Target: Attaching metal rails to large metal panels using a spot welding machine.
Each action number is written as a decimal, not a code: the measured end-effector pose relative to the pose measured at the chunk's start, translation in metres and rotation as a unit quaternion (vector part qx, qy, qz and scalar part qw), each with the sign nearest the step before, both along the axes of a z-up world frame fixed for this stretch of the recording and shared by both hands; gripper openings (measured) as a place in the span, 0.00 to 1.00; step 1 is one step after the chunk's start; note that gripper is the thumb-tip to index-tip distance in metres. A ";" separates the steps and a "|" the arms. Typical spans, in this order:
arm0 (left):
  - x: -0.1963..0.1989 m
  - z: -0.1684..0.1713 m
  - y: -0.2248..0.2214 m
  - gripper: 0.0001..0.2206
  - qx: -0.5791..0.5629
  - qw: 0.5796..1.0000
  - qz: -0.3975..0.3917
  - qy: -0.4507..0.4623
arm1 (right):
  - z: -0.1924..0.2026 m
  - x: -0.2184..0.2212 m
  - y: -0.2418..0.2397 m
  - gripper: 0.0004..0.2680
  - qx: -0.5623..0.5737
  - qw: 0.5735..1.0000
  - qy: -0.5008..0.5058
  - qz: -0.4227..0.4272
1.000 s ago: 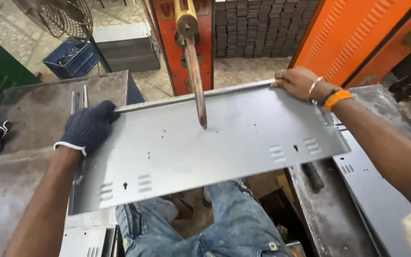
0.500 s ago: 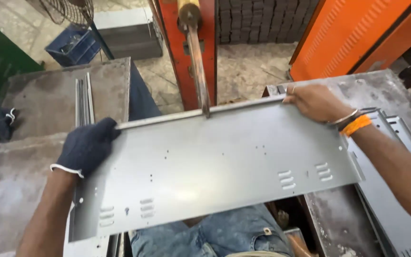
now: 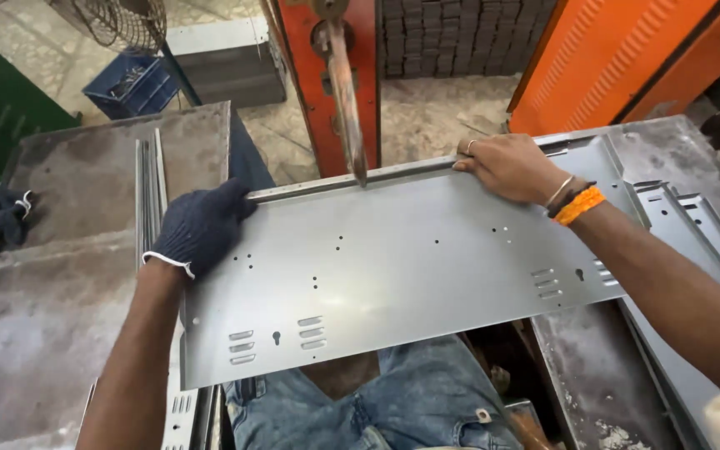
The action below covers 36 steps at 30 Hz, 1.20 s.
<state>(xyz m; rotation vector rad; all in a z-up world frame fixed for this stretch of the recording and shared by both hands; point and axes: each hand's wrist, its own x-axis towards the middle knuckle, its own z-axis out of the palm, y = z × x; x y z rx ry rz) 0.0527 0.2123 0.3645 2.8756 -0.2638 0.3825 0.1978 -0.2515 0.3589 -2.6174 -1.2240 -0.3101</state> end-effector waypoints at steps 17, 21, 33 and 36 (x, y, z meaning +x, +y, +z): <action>0.001 -0.003 -0.026 0.07 -0.033 0.999 -0.004 0.019 | -0.029 0.011 -0.013 0.13 -0.011 0.999 0.033 -0.026; 0.002 0.007 -0.030 0.07 -0.058 0.997 0.013 0.047 | -0.001 0.015 -0.008 0.18 -0.043 0.997 -0.013 -0.066; 0.023 0.018 -0.113 0.13 -0.126 0.992 0.014 0.019 | -0.025 0.042 -0.117 0.26 -0.111 0.979 -0.011 -0.172; 0.030 0.013 -0.118 0.15 -0.274 0.961 0.031 -0.028 | -0.031 0.049 -0.123 0.27 -0.186 0.959 0.020 -0.213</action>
